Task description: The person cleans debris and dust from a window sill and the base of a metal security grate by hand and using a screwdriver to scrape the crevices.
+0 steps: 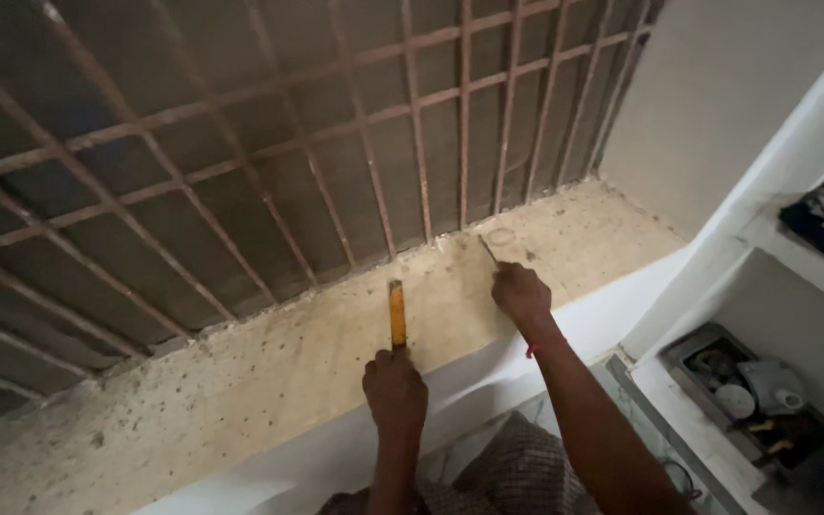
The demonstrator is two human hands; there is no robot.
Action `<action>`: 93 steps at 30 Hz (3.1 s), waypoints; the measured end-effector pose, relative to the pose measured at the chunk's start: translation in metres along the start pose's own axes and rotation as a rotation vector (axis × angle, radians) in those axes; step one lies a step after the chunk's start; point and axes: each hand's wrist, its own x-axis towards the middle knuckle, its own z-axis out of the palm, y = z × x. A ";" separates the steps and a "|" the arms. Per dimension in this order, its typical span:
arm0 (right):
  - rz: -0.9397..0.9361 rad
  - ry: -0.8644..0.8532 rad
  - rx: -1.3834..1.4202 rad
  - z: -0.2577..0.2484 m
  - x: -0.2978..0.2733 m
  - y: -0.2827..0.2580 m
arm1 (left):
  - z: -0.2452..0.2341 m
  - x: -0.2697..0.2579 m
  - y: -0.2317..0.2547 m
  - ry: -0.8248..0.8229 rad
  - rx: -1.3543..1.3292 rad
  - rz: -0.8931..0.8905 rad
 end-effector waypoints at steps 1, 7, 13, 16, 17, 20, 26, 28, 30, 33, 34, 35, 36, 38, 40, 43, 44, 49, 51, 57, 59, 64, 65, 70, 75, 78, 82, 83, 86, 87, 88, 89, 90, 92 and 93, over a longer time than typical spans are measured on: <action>-0.027 0.010 0.003 0.005 -0.007 0.000 | 0.001 -0.004 0.000 0.058 0.015 -0.008; -0.184 -0.039 -0.120 0.057 -0.021 -0.031 | -0.012 -0.002 0.004 0.202 0.072 -0.073; -0.243 -0.033 0.011 0.036 -0.062 -0.045 | -0.032 -0.006 -0.011 0.168 0.079 -0.147; -0.235 -0.058 0.009 0.021 -0.066 -0.054 | -0.044 -0.013 -0.015 0.156 0.076 -0.159; -0.259 -0.048 0.006 0.020 -0.063 -0.055 | -0.049 -0.017 -0.016 0.127 0.085 -0.176; -0.202 -0.022 -0.052 0.006 -0.044 -0.049 | -0.060 -0.024 -0.017 0.119 0.130 -0.220; -0.136 -0.067 -0.002 0.009 -0.065 -0.052 | -0.052 -0.045 -0.038 0.244 0.083 -0.153; -0.186 -0.064 0.017 0.017 -0.078 -0.061 | -0.047 -0.047 -0.044 0.252 0.047 -0.136; -0.236 -0.055 0.033 0.018 -0.085 -0.074 | -0.043 -0.045 -0.049 0.249 0.001 -0.151; -0.297 -0.049 0.047 0.019 -0.107 -0.090 | -0.042 -0.040 -0.053 0.167 -0.027 -0.194; -0.322 -0.033 0.056 0.017 -0.111 -0.094 | -0.043 -0.040 -0.054 0.186 -0.035 -0.169; -0.347 -0.018 0.065 0.018 -0.115 -0.097 | -0.042 -0.039 -0.055 0.204 -0.043 -0.146; -0.412 0.011 0.127 0.019 -0.117 -0.099 | -0.042 -0.039 -0.057 0.221 -0.051 -0.123; -0.540 0.068 0.254 0.022 -0.118 -0.099 | -0.041 -0.036 -0.061 0.129 -0.019 -0.092; -0.479 0.019 0.188 0.025 -0.119 -0.099 | -0.038 -0.036 -0.064 0.167 -0.047 -0.019; -0.391 -0.037 0.160 0.027 -0.119 -0.099 | -0.031 -0.029 -0.065 0.300 -0.111 0.113; -0.361 -0.057 0.160 0.027 -0.119 -0.097 | -0.029 -0.022 -0.066 0.265 -0.092 0.118; -0.346 -0.064 0.066 0.045 -0.094 -0.109 | -0.017 0.015 -0.055 0.232 -0.110 0.260; -0.329 -0.112 -0.020 0.051 -0.082 -0.117 | -0.017 0.028 -0.044 0.241 -0.134 0.330; -0.207 -0.192 -0.036 0.044 -0.093 -0.129 | -0.034 0.025 -0.037 0.012 -0.103 0.302; -0.178 -0.207 -0.080 0.038 -0.094 -0.133 | -0.035 0.022 -0.036 0.235 -0.195 0.347; -0.246 -0.068 0.130 0.016 -0.123 -0.130 | -0.038 0.023 -0.035 0.334 -0.247 0.374; -0.301 -0.026 0.185 0.015 -0.131 -0.127 | -0.038 0.022 -0.035 0.300 -0.255 0.360; -0.314 -0.091 0.155 0.063 -0.112 -0.139 | -0.027 0.016 -0.038 0.382 -0.252 0.365; -0.347 -0.037 0.150 0.083 -0.091 -0.141 | -0.034 0.020 -0.038 0.165 -0.271 0.296; -0.277 -0.060 0.187 0.064 -0.104 -0.130 | -0.036 0.017 -0.035 0.389 -0.227 0.413; -0.163 -0.181 0.204 0.048 -0.113 -0.144 | -0.039 0.017 -0.031 0.382 -0.223 0.374; -0.121 -0.235 0.208 0.043 -0.111 -0.150 | -0.041 0.019 -0.031 0.386 -0.250 0.374; -0.207 -0.188 0.218 0.035 -0.113 -0.147 | -0.043 0.016 -0.028 0.434 -0.267 0.381; -0.233 -0.153 0.264 0.035 -0.115 -0.141 | -0.043 0.015 -0.030 0.459 -0.256 0.382; -0.259 -0.117 0.311 0.036 -0.119 -0.130 | -0.042 0.017 -0.031 0.483 -0.265 0.398; -0.278 -0.089 0.355 0.039 -0.120 -0.120 | -0.040 0.018 -0.032 0.500 -0.277 0.409; -0.335 -0.094 0.346 0.047 -0.112 -0.121 | -0.037 0.017 -0.033 0.517 -0.288 0.420; -0.424 -0.099 0.329 0.063 -0.095 -0.125 | -0.031 0.014 -0.034 0.484 -0.239 0.385; -0.372 -0.124 0.326 0.067 -0.088 -0.128 | -0.029 0.018 -0.033 0.474 -0.215 0.381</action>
